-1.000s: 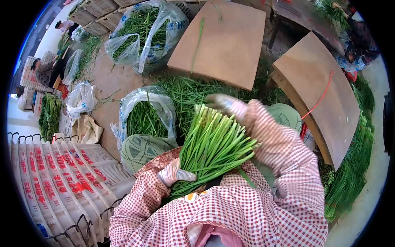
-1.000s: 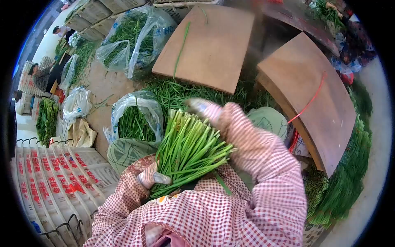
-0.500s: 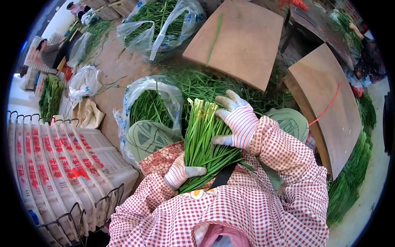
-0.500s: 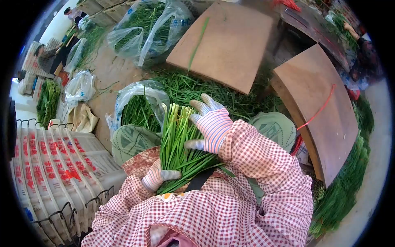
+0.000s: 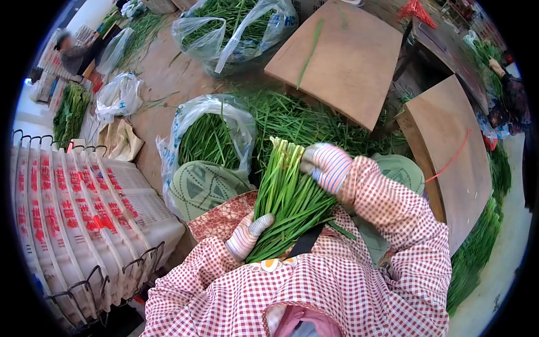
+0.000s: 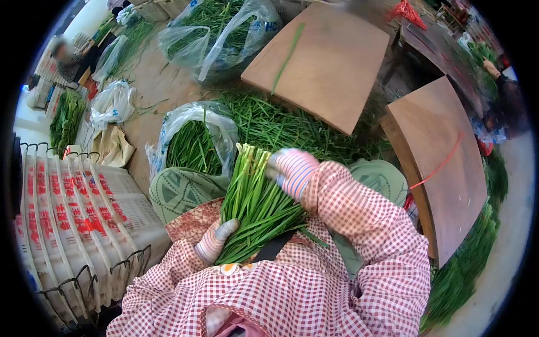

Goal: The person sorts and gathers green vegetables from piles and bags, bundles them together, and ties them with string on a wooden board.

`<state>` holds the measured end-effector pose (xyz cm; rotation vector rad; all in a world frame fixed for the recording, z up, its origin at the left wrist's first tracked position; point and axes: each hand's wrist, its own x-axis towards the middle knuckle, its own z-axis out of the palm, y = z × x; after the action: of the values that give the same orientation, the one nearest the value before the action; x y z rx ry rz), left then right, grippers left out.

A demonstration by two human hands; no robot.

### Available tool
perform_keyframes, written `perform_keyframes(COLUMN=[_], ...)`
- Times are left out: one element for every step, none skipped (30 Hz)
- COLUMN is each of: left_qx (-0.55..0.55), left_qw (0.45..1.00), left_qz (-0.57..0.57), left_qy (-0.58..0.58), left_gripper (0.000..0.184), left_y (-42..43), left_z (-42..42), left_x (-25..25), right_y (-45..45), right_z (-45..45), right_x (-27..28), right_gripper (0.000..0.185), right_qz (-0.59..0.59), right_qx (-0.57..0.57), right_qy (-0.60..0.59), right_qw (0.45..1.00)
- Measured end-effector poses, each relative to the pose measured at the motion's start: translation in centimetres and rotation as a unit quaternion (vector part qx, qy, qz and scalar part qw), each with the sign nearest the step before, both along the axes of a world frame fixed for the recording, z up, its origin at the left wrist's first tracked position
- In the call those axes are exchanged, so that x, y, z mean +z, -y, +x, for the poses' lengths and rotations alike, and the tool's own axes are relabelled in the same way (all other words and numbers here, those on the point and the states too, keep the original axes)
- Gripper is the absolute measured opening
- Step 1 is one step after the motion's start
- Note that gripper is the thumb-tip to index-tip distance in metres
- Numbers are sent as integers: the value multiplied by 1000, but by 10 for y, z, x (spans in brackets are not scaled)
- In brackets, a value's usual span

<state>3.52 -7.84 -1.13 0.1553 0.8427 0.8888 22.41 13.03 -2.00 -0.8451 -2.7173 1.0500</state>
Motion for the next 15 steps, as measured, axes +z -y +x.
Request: perform_keyframes(left_qx=[3, 9, 20, 15, 15, 34, 52, 45, 43, 34, 28, 53, 82, 61, 59], left_qw=[1000, 1000, 998, 1000, 1000, 999, 997, 998, 999, 999, 1000, 998, 996, 998, 998], left_qz=[0, 6, 11, 12, 12, 6, -1, -4, -7, -4, -3, 0, 1, -8, -10], left_qy=[0, -27, -52, -18, -18, -36, -51, -36, -30, -18, -10, -24, -40, -32, -31], left_gripper=[55, 59, 63, 60, 60, 60, 59, 61, 61, 56, 52, 50, 49, 48, 48], left_y=[0, 0, 1, 1, 2, 1, 3, 4, 5, 3, 2, 1, 2, 2, 2], left_z=[2, 4, 5, 1, 3, 4, 5, 2, 0, -2, -2, 3, 7, 3, 1], left_x=[0, 2, 3, 0, -1, -2, -3, -6, -9, -11, -11, -9, -7, -7, -9], right_y=[-14, -14, -56, -75, -74, -73, -70, -79, -40, -35, -32, -22, -15, -16, -17], right_z=[2, 2, 2, -1, 0, 1, 7, 8, -11, -17, -21, -29, -38, -39, -40], right_x=[1, 4, 0, 8, 12, 19, 24, 16, 54, 54, 49, 37, 28, 32, 27], right_gripper=[20, 19, 18, 17, 18, 21, 26, 39, 51, 58, 65, 69, 73, 78, 78], right_qz=[51, 69, 67, 45, 65, 99, 130, 24, 67, 30, -9, -18, -30, -41, -44], right_qx=[-7, -16, -88, -187, -173, -170, -165, -170, -6, 20, 48, 30, 16, 30, 28], right_qy=[18, -5, 79, 134, 177, 61, -55, -15, 26, 57, 85, 105, 122, 130, 131], right_qw=[998, 997, 991, 972, 967, 979, 976, 985, 997, 998, 995, 994, 992, 990, 990])
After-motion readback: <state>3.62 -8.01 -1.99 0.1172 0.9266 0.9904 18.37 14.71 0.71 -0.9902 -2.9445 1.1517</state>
